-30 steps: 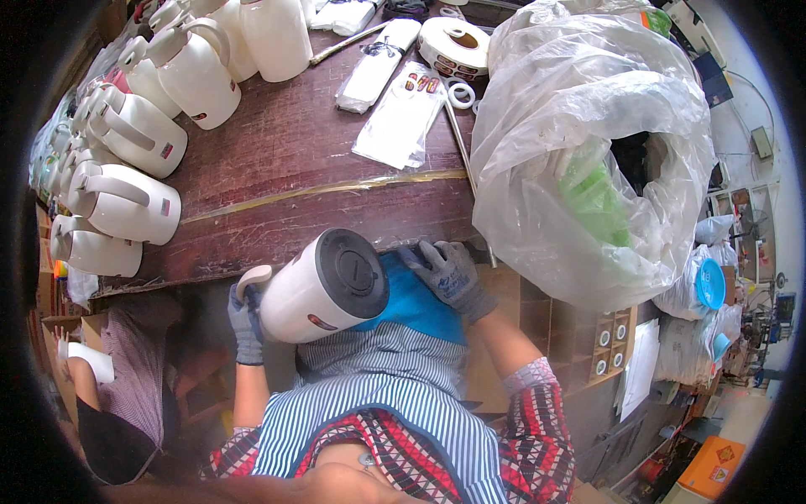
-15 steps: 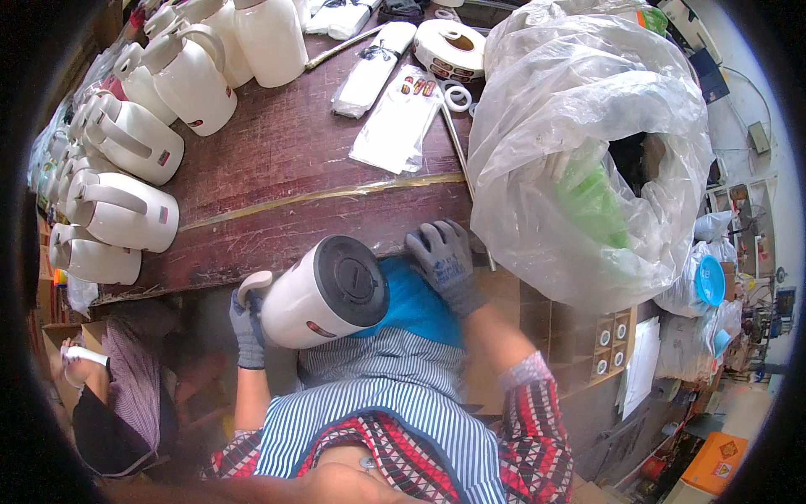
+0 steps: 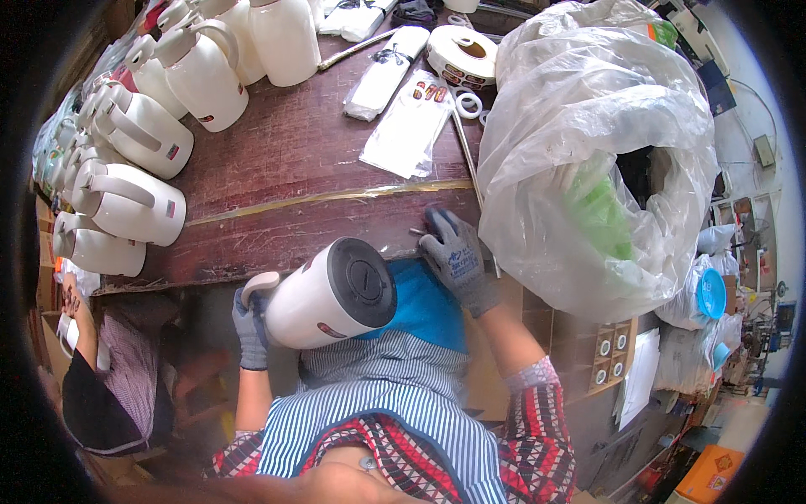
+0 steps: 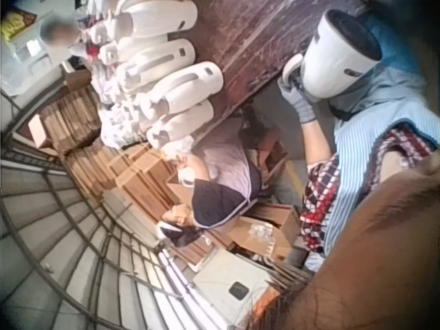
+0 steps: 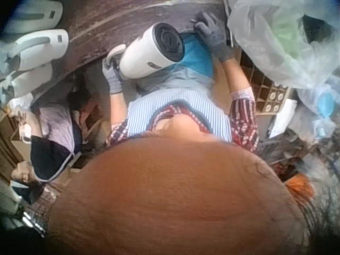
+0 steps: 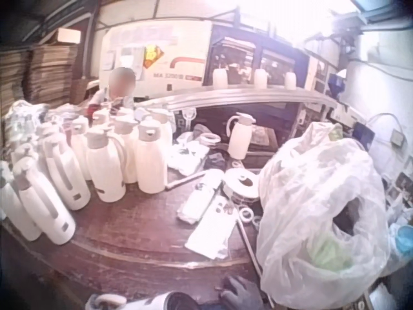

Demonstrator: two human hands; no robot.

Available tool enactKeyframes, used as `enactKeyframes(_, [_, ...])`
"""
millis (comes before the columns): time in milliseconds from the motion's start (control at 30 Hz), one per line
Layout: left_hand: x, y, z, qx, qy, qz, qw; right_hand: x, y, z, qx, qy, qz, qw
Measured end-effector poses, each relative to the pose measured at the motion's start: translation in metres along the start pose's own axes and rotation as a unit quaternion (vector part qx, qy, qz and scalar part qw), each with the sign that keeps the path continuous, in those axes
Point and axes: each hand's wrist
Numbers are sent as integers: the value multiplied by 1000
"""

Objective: The person repeatedly inserts stainless steel inner flasks into white thermos outer shells, then places black lids on top. The person handles the components one at a time and places the assembled units on the table.

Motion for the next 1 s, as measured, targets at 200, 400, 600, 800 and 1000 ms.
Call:
enactKeyframes(200, [-1,-3,2,-26,22,-4,999,-19,-4,6,-42,-31,2,999])
enactKeyframes(400, [0,-1,4,-15,12,-5,1000,-5,-44,-21,271,-96,154,945])
enactKeyframes(600, [14,-15,-10,-37,-66,-26,997,22,-85,-37,381,-46,-69,921])
enactKeyframes(800, [24,-28,-26,115,-142,-26,983,30,-81,-23,344,-42,-207,915])
enactKeyframes(1000, [10,-29,-26,-62,-52,1,997,26,-88,-44,292,-22,-163,942])
Point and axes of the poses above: each hand's wrist, its own x-axis towards the middle knuckle, its own z-axis out of the palm, y = z × x, and after that the axes turned 9 degrees about z, right-handed
